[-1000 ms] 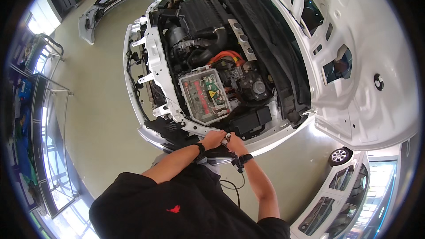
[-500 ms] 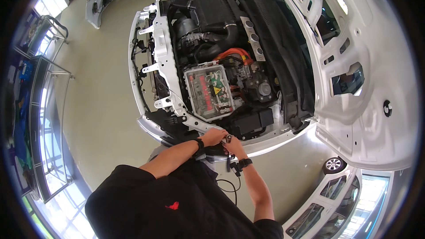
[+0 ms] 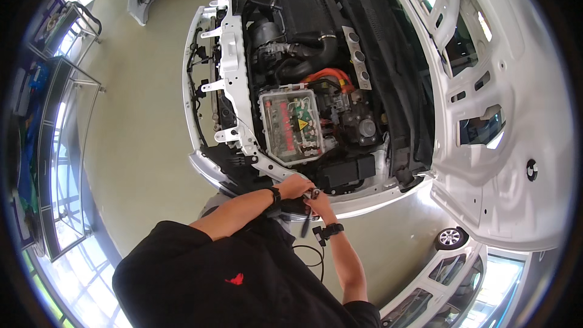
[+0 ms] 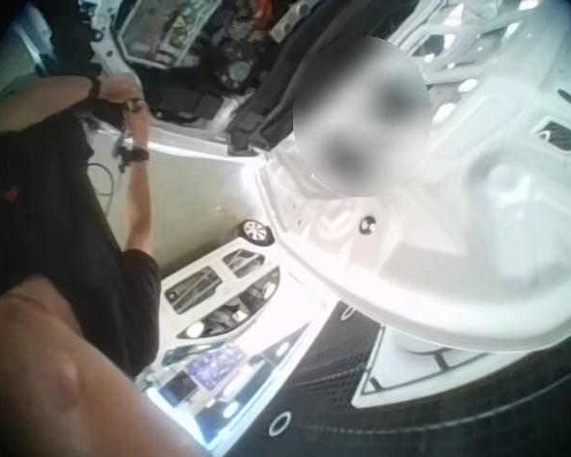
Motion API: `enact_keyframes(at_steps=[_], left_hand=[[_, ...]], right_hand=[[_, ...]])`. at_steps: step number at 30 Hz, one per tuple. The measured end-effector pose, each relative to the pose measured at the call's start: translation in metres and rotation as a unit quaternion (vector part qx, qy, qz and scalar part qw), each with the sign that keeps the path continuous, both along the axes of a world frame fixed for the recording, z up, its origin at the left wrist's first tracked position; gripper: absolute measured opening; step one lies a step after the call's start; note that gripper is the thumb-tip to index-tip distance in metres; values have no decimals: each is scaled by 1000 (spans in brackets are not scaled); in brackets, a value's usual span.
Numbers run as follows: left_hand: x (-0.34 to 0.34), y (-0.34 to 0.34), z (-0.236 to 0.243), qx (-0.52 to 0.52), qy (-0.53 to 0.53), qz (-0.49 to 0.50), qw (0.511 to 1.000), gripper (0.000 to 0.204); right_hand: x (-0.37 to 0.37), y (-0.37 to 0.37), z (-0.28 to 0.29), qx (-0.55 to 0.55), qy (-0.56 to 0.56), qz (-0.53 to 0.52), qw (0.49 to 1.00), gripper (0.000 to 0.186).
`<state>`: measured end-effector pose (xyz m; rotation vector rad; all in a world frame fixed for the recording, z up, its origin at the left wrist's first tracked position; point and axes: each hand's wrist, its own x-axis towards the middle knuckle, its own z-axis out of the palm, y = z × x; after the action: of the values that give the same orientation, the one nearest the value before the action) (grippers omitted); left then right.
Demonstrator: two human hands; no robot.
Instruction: Use a socket wrench to unscrew a bolt from a vehicle's frame and remove the bolt.
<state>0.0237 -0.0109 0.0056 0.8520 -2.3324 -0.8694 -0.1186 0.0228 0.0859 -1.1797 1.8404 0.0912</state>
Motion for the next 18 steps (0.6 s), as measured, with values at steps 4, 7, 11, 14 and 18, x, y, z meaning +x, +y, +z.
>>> enact_keyframes(at_steps=[4, 7, 11, 14, 18], left_hand=[[-1, 2, -4, -13, 19, -10, 1000, 17], [-1, -2, 4, -30, -21, -32, 999, 8], [-3, 1, 2, -26, -22, -10, 999, 12], [-5, 7, -2, -24, -12, 8, 1000, 13], [0, 7, -12, -27, -3, 10, 1000, 14]], right_hand=[[-11, 3, -11, -230, 249, 279, 898, 28], [-12, 4, -9, -71, 17, 35, 997, 25], [2, 6, -7, 69, -122, -164, 976, 20], [-3, 5, -19, -14, -62, -86, 994, 27], [6, -1, 0, -135, 226, 206, 943, 34]])
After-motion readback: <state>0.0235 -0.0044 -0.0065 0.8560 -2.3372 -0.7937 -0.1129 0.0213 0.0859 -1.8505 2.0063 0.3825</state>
